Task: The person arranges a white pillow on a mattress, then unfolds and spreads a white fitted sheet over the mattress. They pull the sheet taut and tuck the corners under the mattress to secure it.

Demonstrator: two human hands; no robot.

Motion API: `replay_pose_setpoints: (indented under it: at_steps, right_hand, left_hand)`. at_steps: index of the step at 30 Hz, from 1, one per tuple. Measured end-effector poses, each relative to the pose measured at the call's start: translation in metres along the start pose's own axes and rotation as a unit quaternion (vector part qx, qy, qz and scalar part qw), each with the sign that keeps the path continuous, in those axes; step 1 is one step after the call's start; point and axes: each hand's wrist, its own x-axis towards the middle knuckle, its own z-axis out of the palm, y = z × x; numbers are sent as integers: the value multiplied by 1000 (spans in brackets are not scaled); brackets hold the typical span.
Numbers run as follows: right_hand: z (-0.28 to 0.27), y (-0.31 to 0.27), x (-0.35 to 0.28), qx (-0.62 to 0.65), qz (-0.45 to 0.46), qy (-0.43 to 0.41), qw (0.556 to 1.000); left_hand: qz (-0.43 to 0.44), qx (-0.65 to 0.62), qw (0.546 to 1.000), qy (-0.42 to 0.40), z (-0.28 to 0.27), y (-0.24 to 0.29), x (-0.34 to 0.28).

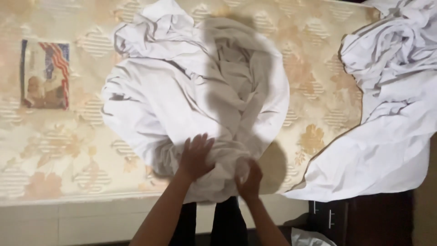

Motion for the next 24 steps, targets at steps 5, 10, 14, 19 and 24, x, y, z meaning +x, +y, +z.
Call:
replay_pose_setpoints:
  at_steps: [5, 10, 14, 19, 24]
  right_hand:
    - [-13, 33, 98, -25, 67, 88, 994]
    - [-18, 14, 192, 38, 106, 83, 990]
    - [23, 4, 217, 100, 170, 1, 980]
    - [70, -49, 180, 64, 154, -56, 984]
    - [68, -117, 104, 52, -115, -49, 991]
  left_hand:
    - [-5, 39, 999, -32, 41, -29, -33]
    - [4, 66, 997, 45, 44, -40, -44]
    - [-13, 14, 997, 77, 24, -39, -54]
    - [-29, -26, 984, 171, 14, -52, -64]
    - [-30, -117, 941, 316, -46, -37, -49]
